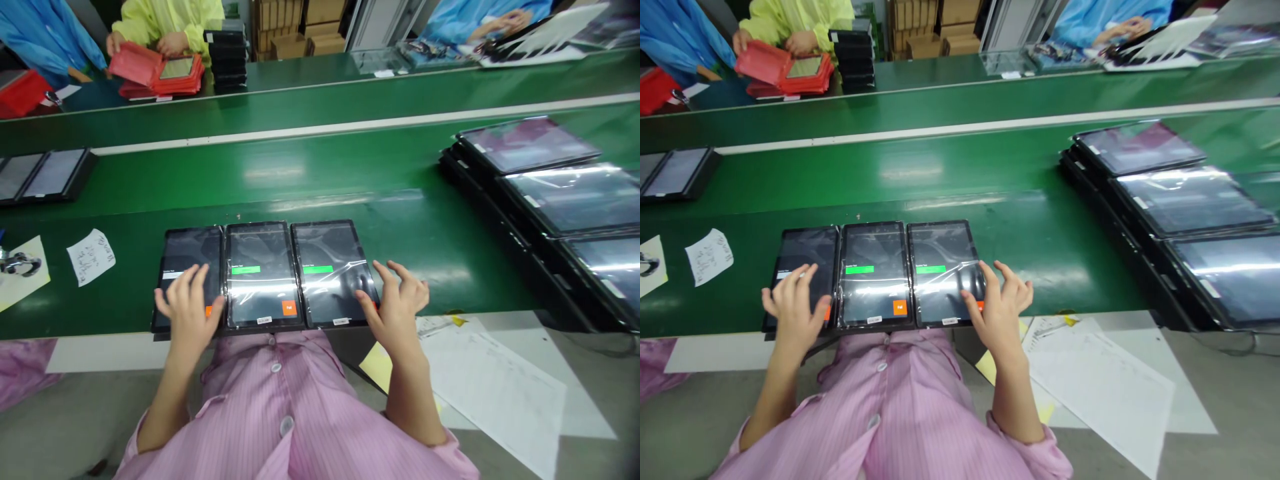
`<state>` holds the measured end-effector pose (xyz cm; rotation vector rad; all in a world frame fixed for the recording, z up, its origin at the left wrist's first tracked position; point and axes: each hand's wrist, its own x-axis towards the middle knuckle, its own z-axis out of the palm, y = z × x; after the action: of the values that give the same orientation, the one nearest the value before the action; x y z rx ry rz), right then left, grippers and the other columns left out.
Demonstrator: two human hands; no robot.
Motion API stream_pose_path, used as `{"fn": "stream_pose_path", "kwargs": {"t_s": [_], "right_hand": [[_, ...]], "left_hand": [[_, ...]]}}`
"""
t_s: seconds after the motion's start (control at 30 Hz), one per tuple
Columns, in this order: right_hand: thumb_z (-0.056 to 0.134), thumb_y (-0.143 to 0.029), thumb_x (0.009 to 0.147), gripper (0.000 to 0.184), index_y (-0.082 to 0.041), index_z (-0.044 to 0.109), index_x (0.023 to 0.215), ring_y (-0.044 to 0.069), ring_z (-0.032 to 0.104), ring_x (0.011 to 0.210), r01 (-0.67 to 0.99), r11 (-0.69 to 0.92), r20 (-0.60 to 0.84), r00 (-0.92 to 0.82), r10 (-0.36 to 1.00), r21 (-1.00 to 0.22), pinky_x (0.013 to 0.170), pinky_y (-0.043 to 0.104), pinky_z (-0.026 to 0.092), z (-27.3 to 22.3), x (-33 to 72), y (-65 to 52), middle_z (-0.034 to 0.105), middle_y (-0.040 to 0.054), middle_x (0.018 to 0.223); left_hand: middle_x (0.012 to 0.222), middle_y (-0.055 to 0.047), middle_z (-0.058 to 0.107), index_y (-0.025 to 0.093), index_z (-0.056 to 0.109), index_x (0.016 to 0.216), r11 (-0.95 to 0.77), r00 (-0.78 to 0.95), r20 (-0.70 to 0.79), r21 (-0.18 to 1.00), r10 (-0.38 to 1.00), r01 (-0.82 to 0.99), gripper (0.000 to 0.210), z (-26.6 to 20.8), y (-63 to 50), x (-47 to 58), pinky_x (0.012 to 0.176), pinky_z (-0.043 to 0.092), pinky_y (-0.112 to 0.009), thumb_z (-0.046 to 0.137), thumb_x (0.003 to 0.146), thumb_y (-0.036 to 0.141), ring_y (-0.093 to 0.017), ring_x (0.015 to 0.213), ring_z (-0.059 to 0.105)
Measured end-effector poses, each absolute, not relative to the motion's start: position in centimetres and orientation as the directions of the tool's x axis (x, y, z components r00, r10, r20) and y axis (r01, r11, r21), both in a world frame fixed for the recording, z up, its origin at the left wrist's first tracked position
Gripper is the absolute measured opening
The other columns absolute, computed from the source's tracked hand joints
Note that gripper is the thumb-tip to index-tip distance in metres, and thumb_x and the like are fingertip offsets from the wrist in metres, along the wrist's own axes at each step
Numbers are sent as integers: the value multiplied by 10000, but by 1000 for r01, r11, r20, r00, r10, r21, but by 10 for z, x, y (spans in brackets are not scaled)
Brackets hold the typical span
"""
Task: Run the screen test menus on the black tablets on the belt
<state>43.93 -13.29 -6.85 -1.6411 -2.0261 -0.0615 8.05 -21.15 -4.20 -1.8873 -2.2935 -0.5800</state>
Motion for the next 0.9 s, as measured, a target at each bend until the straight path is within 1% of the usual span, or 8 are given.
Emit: {"fn": "stream_pose_path", "kwargs": {"t_s": [0.13, 0.27, 0.37, 0.53, 0.6, 0.77, 0.83, 0.9], "right_hand": [[434, -500, 967, 578, -246, 380, 1483, 399, 414, 1296, 929, 252, 428, -119, 896, -270, 1086, 687, 237, -69, 441, -131, 415, 199, 1414], [440, -486, 964, 595, -236, 377, 1500, 405, 418, 1295, 931, 255, 431, -124, 894, -260, 1076, 700, 251, -69, 436, -129, 423, 207, 1410], [439, -508, 966, 616, -240, 358, 1515, 410, 418, 1300, 927, 277, 426, -151, 892, -251, 1082, 706, 244, -66, 429, -127, 421, 211, 1416], [426, -505, 980, 627, -220, 331, 1530, 409, 419, 1295, 900, 394, 391, -300, 870, -186, 1092, 701, 234, -47, 416, -117, 426, 215, 1425], [437, -498, 980, 626, -212, 341, 1528, 406, 425, 1285, 877, 458, 388, -375, 842, -146, 1099, 696, 220, -34, 407, -106, 442, 215, 1427], [419, -460, 1001, 544, -222, 419, 1491, 336, 500, 1213, 682, 716, 283, -664, 692, -149, 1129, 619, 233, -13, 357, -53, 581, 165, 1347], [418, -464, 1002, 550, -196, 436, 1482, 346, 480, 1257, 614, 772, 216, -741, 636, -165, 1120, 605, 259, -15, 327, -30, 568, 175, 1399], [439, -470, 994, 582, -172, 422, 1494, 393, 412, 1335, 608, 783, 158, -767, 622, -130, 1115, 686, 189, -20, 303, -15, 510, 193, 1481]], "left_hand": [[1485, -234, 409, 153, 513, 1431, 367, -399, 326, 157, 857, 917, 651, -51, -226, 29, 1125, 182, -691, 301, 999, 591, -412, 1361, 366], [1471, -261, 387, 131, 526, 1431, 353, -377, 307, 133, 874, 926, 678, -61, -236, -4, 1069, 344, -629, 288, 999, 596, -419, 1337, 390], [1491, -253, 358, 151, 503, 1460, 301, -328, 289, 136, 899, 944, 678, -62, -238, -12, 1061, 374, -603, 292, 997, 599, -422, 1349, 380], [1555, -221, 302, 227, 522, 1443, 167, -182, 240, 82, 953, 983, 651, -49, -233, -19, 1090, 309, -666, 291, 986, 628, -442, 1401, 328], [1567, -231, 286, 204, 540, 1388, 114, -132, 257, 82, 958, 990, 662, -40, -225, -28, 1106, 259, -701, 279, 977, 653, -448, 1423, 307], [1555, -300, 248, 145, 445, 1181, -199, 122, 280, 263, 952, 944, 515, -21, -159, -54, 1115, 364, -595, 354, 982, 612, -383, 1448, 343], [1572, -298, 211, 156, 420, 1120, -326, 270, 209, 312, 940, 893, 423, -19, -124, -53, 1117, 388, -555, 410, 982, 556, -361, 1446, 366], [1562, -304, 221, 157, 422, 1078, -404, 376, 148, 315, 915, 859, 384, -17, -98, -43, 1109, 402, -547, 447, 969, 524, -368, 1448, 365]]}}
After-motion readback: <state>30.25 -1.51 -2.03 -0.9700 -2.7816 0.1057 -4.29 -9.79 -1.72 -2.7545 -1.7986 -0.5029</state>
